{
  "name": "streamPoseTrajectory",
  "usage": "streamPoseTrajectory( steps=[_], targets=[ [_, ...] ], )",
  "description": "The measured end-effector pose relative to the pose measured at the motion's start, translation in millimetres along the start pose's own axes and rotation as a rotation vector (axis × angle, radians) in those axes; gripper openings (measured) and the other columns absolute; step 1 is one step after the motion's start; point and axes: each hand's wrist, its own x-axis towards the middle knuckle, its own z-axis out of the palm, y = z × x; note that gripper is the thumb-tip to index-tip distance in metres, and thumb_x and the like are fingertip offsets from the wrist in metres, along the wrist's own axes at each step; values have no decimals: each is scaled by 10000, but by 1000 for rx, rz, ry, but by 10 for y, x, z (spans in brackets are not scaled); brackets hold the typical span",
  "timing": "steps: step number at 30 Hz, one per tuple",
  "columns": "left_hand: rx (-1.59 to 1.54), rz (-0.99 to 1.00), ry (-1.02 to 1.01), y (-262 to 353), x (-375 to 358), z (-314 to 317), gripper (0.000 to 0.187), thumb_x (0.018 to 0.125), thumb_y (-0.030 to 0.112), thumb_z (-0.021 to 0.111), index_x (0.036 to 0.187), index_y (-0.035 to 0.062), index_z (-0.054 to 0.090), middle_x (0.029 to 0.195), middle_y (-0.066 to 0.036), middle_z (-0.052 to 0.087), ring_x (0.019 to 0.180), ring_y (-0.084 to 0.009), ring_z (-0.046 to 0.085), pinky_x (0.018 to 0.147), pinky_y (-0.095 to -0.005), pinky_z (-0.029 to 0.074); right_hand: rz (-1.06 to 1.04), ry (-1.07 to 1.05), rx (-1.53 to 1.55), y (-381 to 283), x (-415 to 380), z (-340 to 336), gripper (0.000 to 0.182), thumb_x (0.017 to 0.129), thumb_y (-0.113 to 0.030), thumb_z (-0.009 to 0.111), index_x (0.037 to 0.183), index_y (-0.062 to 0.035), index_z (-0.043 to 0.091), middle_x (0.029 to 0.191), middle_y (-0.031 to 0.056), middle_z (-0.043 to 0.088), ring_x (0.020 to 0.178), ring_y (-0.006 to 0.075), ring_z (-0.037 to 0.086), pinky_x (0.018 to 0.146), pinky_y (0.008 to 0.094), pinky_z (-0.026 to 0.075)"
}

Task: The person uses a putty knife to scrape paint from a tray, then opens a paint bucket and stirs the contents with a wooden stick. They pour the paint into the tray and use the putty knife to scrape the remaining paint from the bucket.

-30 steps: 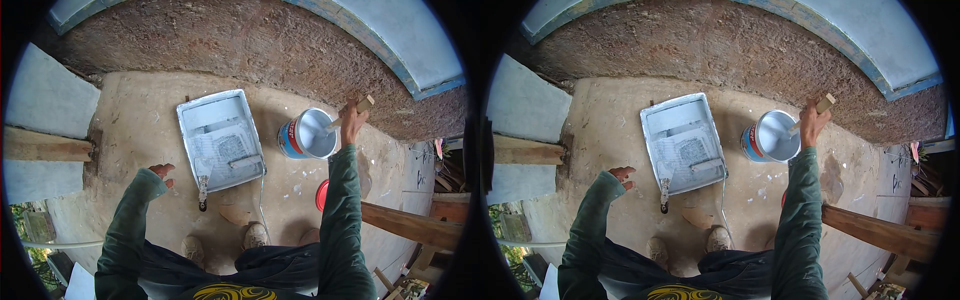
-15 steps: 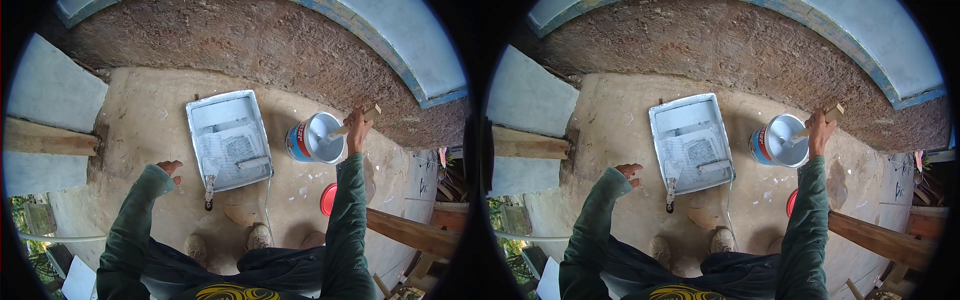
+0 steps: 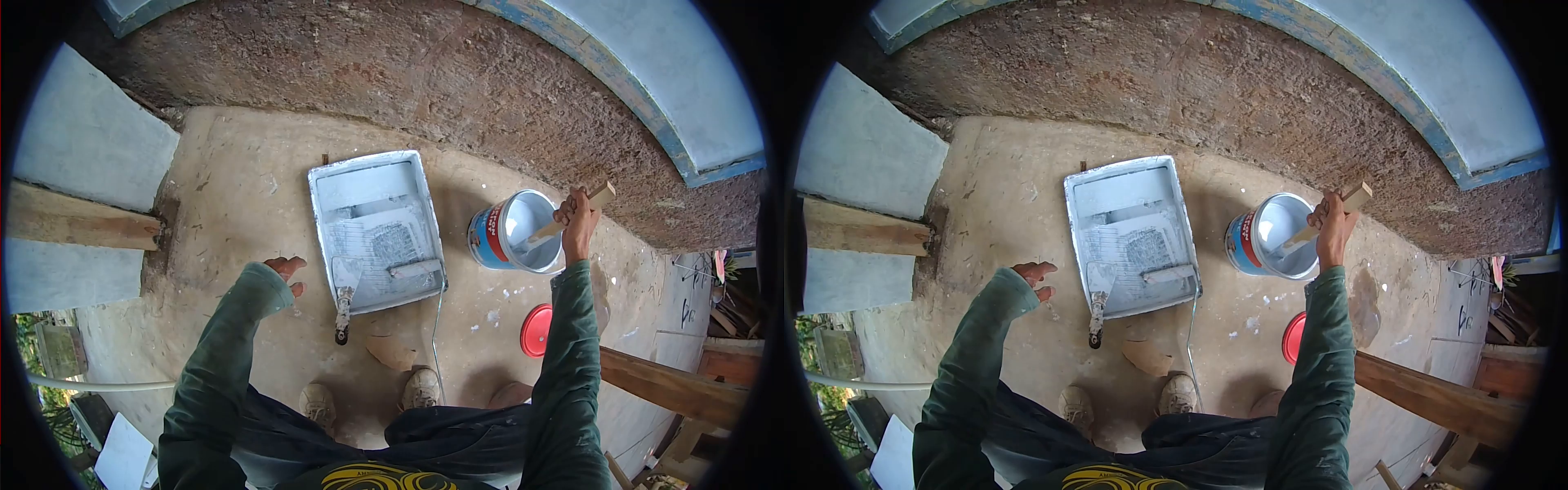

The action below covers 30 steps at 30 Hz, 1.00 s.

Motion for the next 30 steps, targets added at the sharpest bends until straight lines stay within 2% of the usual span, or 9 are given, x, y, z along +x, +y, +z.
streamPoseTrajectory(
  steps=[7, 9, 12, 13, 16, 19, 21, 26, 30],
  targets=[
    [-6, 28, -1, -14, 39, 46, 475, 878, 370, 613, 1267, 121, 504, 1221, -176, 600, 1157, -362, 545, 978, -441, 435, -156, 207, -172, 34, 58, -486, 229, 872, -217, 632, 743, -65, 519, 602, 8, 462, 524, 131, 447, 531, 309, 396],
    [31, 96, 162, -115, 69, 164, 491, 812, 315, 708, 1255, 160, 566, 1068, -145, 662, 965, -283, 646, 818, -384, 530, -190, 241, -309, 60, 115, -697, 252, 873, -258, 643, 767, -41, 572, 631, 26, 518, 578, 152, 499, 574, 328, 419],
    [37, 160, 212, -208, 105, 239, 476, 814, 319, 705, 1241, 157, 569, 1076, -147, 658, 963, -292, 643, 820, -394, 529, -33, 264, -395, 88, 24, -992, 364, 893, -382, 602, 990, -38, 673, 908, 84, 631, 914, 192, 568, 736, 369, 470],
    [35, 162, 215, -214, 111, 247, 476, 814, 319, 705, 1241, 157, 569, 1076, -147, 658, 963, -292, 643, 820, -394, 529, -36, 264, -396, 101, -33, -1022, 364, 893, -382, 602, 990, -38, 673, 908, 84, 631, 914, 192, 568, 736, 369, 470],
    [39, 114, 166, -148, 102, 184, 466, 820, 326, 698, 1230, 146, 567, 1091, -149, 652, 966, -302, 642, 836, -402, 524, 157, 185, -468, 125, -147, -1029, 602, 888, -564, 501, 1259, -96, 570, 1136, 132, 574, 1136, 241, 502, 856, 447, 507],
    [67, 116, 157, -79, 109, 122, 468, 830, 329, 691, 1234, 138, 553, 1107, -156, 647, 993, -311, 638, 851, -412, 518, 308, 112, -521, 106, -206, -1013, 632, 869, -586, 506, 1276, -105, 544, 1184, 135, 545, 1114, 255, 524, 783, 435, 533],
    [42, 33, -18, 46, 78, -17, 511, 886, 377, 600, 1303, 106, 485, 1257, -187, 583, 1168, -361, 541, 993, -435, 431, 365, 72, -491, 113, -189, -1055, 611, 877, -582, 503, 1274, -119, 544, 1166, 110, 541, 1070, 251, 537, 758, 423, 531],
    [73, 82, 66, -56, 140, 118, 493, 875, 363, 626, 1284, 117, 503, 1189, -177, 612, 1098, -340, 583, 940, -430, 465, 426, 6, -452, 91, -272, -947, 536, 888, -552, 507, 1224, -140, 571, 1054, 74, 523, 895, 198, 553, 702, 389, 527],
    [109, 137, 157, -97, 156, 185, 475, 866, 353, 651, 1271, 141, 518, 1126, -162, 641, 1036, -328, 620, 889, -431, 496, 314, 167, -529, 136, -463, -724, 489, 840, -505, 581, 1168, -143, 601, 927, 47, 510, 748, 156, 503, 618, 337, 493]
  ],
)
